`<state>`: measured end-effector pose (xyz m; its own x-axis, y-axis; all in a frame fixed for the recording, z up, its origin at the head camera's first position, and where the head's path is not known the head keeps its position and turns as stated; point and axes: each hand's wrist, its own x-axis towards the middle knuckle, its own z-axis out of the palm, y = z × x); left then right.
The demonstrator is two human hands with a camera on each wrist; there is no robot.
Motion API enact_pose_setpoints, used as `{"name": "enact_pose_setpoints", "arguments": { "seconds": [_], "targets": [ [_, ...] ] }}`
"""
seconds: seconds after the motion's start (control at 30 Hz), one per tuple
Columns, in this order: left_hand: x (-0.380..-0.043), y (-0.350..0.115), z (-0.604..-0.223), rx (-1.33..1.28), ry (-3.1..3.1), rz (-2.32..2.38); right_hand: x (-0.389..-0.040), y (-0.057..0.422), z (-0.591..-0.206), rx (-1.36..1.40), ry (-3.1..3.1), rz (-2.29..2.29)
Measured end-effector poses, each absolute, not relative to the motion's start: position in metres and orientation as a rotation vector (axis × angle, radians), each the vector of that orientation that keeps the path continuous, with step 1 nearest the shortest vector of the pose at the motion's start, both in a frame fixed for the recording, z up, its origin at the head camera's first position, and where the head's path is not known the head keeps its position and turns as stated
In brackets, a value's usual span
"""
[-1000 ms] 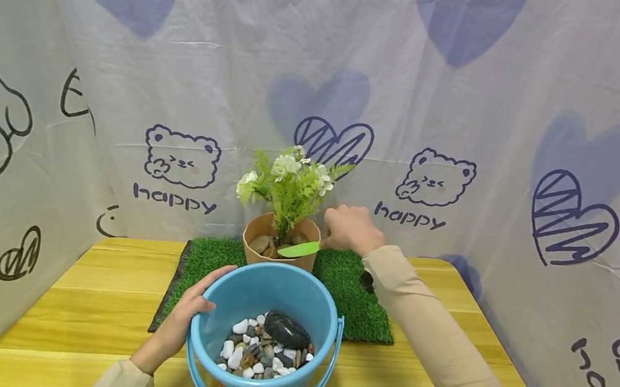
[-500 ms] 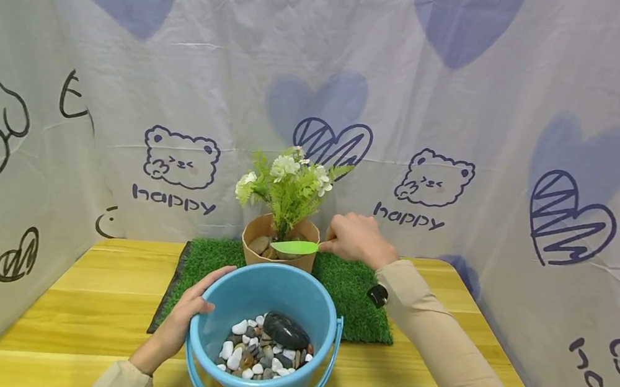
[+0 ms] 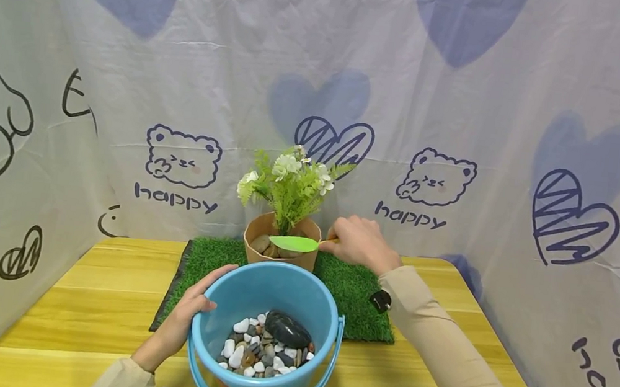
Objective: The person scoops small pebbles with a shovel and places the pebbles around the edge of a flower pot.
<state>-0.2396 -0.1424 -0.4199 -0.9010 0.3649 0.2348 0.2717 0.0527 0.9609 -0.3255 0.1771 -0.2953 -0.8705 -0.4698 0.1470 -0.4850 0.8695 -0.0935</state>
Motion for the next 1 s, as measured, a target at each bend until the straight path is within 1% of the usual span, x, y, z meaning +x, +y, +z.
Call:
{"name": "enact_pose_setpoints", "arguments": {
  "seconds": [0.3, 0.6, 1.0],
  "targets": [
    [-0.241, -0.143, -0.421, 0.665, 2.231, 2.009, -0.323, 0.177, -0.304, 0.773, -2.932, 0.288],
    [-0.242, -0.143, -0.421, 0.693, 2.241, 1.999, -0.319, 0.184, -0.314, 0.872, -2.903, 0.239],
    [-0.241, -0.142, -0.420, 0.669, 2.234, 1.994, -0.312, 0.189, -0.334, 0.801, -2.873, 0.330]
  ]
}}
